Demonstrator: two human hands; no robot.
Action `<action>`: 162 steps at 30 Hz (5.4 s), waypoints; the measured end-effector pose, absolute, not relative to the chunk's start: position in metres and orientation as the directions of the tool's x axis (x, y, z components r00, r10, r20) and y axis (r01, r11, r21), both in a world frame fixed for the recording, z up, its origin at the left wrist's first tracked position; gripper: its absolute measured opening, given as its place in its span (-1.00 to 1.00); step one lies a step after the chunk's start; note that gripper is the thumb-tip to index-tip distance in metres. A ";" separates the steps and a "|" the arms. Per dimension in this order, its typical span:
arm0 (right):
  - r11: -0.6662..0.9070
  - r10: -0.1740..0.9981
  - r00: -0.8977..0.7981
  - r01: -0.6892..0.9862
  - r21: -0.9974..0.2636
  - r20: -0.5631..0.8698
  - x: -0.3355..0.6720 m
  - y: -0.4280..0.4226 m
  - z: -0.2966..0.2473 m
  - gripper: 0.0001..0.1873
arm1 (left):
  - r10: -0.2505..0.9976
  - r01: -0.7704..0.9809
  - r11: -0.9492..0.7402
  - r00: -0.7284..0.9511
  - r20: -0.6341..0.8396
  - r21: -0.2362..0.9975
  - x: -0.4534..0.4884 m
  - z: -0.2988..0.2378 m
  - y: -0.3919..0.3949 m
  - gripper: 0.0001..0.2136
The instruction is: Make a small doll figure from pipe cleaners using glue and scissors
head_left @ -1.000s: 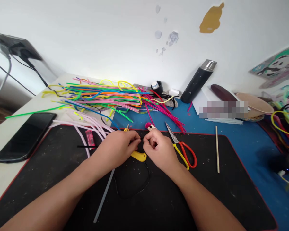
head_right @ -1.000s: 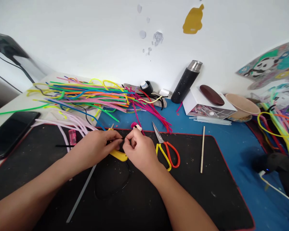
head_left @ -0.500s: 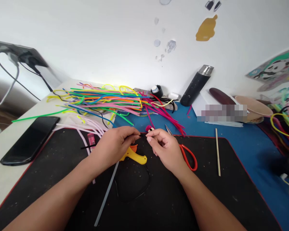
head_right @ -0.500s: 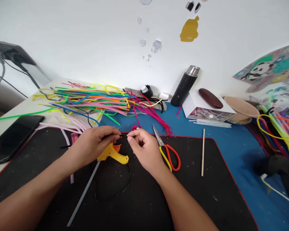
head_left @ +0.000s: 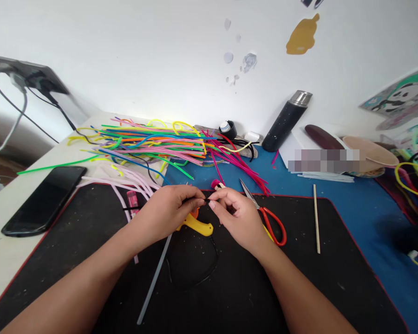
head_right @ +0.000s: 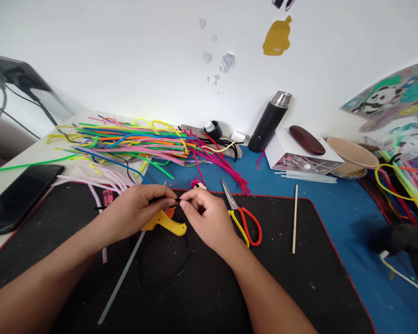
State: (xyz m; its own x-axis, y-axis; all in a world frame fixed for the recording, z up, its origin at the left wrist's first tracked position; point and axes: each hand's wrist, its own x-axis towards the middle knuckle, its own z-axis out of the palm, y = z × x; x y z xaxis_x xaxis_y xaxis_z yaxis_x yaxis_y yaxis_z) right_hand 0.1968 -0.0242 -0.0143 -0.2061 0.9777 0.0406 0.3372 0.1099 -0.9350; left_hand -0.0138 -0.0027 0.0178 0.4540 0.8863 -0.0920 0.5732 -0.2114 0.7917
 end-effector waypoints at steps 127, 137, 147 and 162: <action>-0.081 0.931 -0.332 0.211 -0.974 -0.149 0.198 -0.023 -0.008 -0.88 | 0.849 0.487 0.029 0.449 -0.278 0.873 -0.016 0.017 0.001 -0.71; 0.009 0.942 -0.327 0.251 -0.968 -0.077 0.198 -0.026 -0.003 -0.88 | 0.800 0.360 0.218 0.466 -0.377 0.907 -0.018 0.018 0.001 -0.72; 0.025 0.942 -0.330 0.227 -0.974 -0.053 0.198 -0.027 -0.002 -0.88 | 0.795 0.328 0.247 0.470 -0.384 0.912 -0.017 0.018 0.002 -0.73; 0.027 0.943 -0.327 0.252 -0.967 -0.059 0.196 -0.027 0.001 -0.85 | 0.790 0.334 0.256 0.469 -0.395 0.907 -0.017 0.016 0.003 -0.72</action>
State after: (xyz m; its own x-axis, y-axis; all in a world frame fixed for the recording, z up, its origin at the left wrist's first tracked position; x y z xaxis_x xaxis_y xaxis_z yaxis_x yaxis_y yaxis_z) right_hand 0.1960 -0.0270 0.0008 -0.3270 0.9432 -0.0589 0.2523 0.0271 -0.9673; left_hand -0.0168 0.0026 0.0160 0.4691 0.7897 -0.3954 0.3338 0.2559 0.9072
